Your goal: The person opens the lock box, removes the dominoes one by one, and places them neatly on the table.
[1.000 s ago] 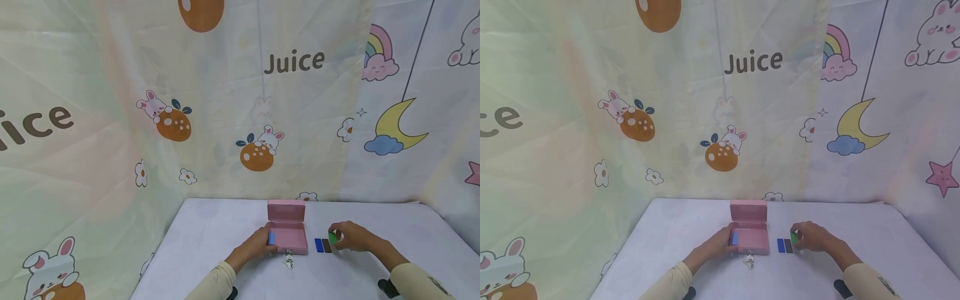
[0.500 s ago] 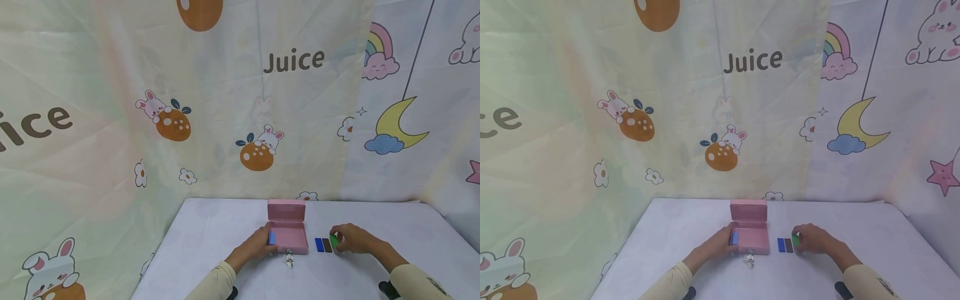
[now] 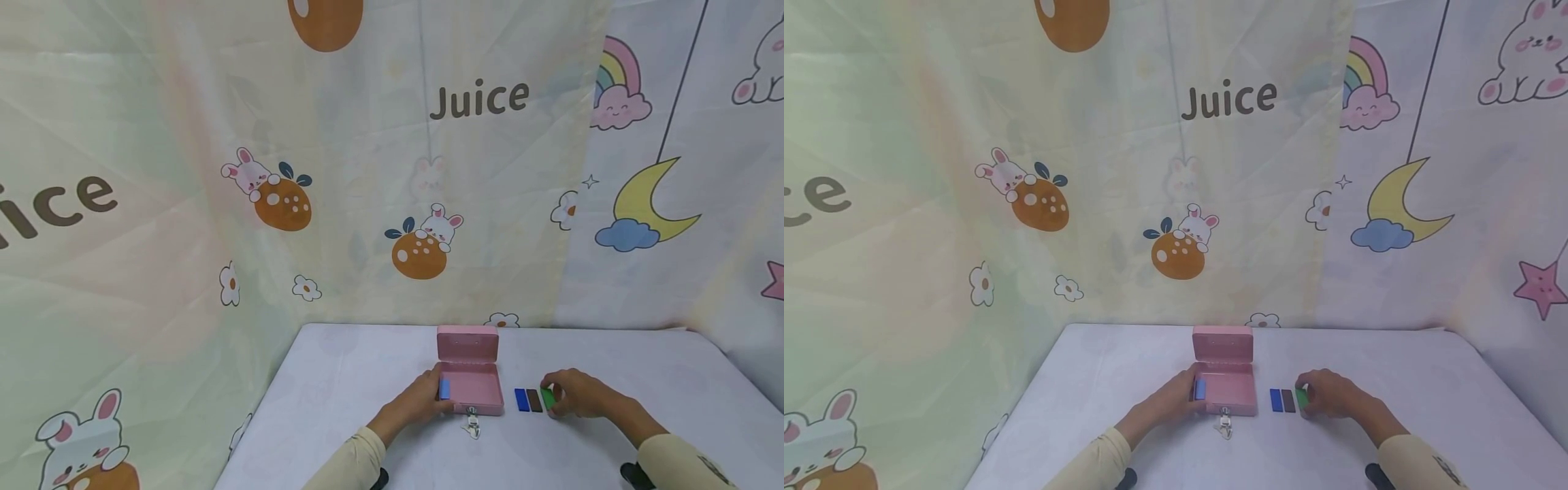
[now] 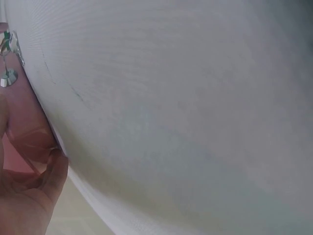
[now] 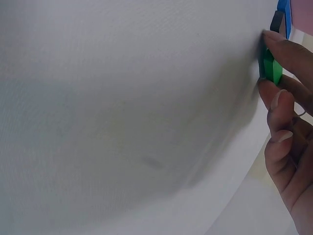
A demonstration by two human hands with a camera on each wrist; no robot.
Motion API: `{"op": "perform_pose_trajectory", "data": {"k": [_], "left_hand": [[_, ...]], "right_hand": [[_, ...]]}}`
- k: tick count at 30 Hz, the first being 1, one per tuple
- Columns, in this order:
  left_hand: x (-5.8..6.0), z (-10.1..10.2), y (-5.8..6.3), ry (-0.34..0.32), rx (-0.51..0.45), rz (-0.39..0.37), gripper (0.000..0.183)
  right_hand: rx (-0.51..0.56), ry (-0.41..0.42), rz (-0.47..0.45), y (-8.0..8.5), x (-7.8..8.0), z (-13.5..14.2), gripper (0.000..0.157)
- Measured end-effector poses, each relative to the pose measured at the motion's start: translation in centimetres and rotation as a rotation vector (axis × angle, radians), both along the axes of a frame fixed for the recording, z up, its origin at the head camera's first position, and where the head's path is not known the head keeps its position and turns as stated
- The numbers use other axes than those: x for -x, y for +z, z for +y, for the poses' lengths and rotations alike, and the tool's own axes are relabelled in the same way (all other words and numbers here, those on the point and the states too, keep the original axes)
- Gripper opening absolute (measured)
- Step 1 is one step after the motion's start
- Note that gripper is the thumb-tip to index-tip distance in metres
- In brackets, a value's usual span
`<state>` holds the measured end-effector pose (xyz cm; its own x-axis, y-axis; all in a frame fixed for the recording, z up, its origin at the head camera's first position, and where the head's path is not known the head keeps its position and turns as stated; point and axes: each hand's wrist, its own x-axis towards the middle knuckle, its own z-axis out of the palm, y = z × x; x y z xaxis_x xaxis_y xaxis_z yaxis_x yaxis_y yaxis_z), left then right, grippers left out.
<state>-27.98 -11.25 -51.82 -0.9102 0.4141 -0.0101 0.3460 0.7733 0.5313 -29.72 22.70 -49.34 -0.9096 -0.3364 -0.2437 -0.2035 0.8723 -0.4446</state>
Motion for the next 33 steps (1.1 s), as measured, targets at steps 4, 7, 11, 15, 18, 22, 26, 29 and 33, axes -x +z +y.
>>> {"op": "perform_pose_trajectory", "data": {"k": [4, 7, 11, 15, 18, 22, 26, 29, 33], "left_hand": [[-0.03, -0.01, 0.04, -0.002, -0.001, 0.001, 0.086], [-0.02, -0.01, 0.0, -0.001, 0.007, 0.005, 0.087], [-0.06, -0.01, 0.05, 0.001, 0.011, 0.006, 0.086], [-0.18, 0.01, 0.16, 0.002, 0.007, 0.005, 0.085], [-0.27, 0.01, 0.19, 0.001, 0.006, 0.01, 0.085], [-0.21, 0.08, 0.18, 0.007, 0.008, 0.008, 0.084], [-0.07, 0.09, 0.05, 0.011, 0.016, 0.008, 0.085], [0.0, 0.05, -0.04, 0.007, 0.022, 0.015, 0.085], [0.0, 0.0, -0.07, 0.003, 0.024, 0.016, 0.084]], "right_hand": [[0.001, 0.001, 0.004, -0.15, 0.12, 0.0, 0.049], [0.005, 0.003, 0.002, -0.22, 0.19, 0.03, 0.049], [0.008, 0.01, -0.005, -0.23, 0.33, 0.09, 0.049], [0.009, 0.012, -0.012, -0.28, 0.46, 0.13, 0.049], [0.009, 0.013, -0.012, -0.4, 0.55, 0.16, 0.049], [0.013, 0.017, -0.011, -0.5, 0.62, 0.26, 0.048], [0.018, 0.016, -0.012, -0.42, 0.52, 0.26, 0.047], [0.018, 0.016, -0.009, -0.26, 0.34, 0.21, 0.047], [0.023, 0.02, -0.006, 0.06, 0.15, 0.19, 0.046]]}}
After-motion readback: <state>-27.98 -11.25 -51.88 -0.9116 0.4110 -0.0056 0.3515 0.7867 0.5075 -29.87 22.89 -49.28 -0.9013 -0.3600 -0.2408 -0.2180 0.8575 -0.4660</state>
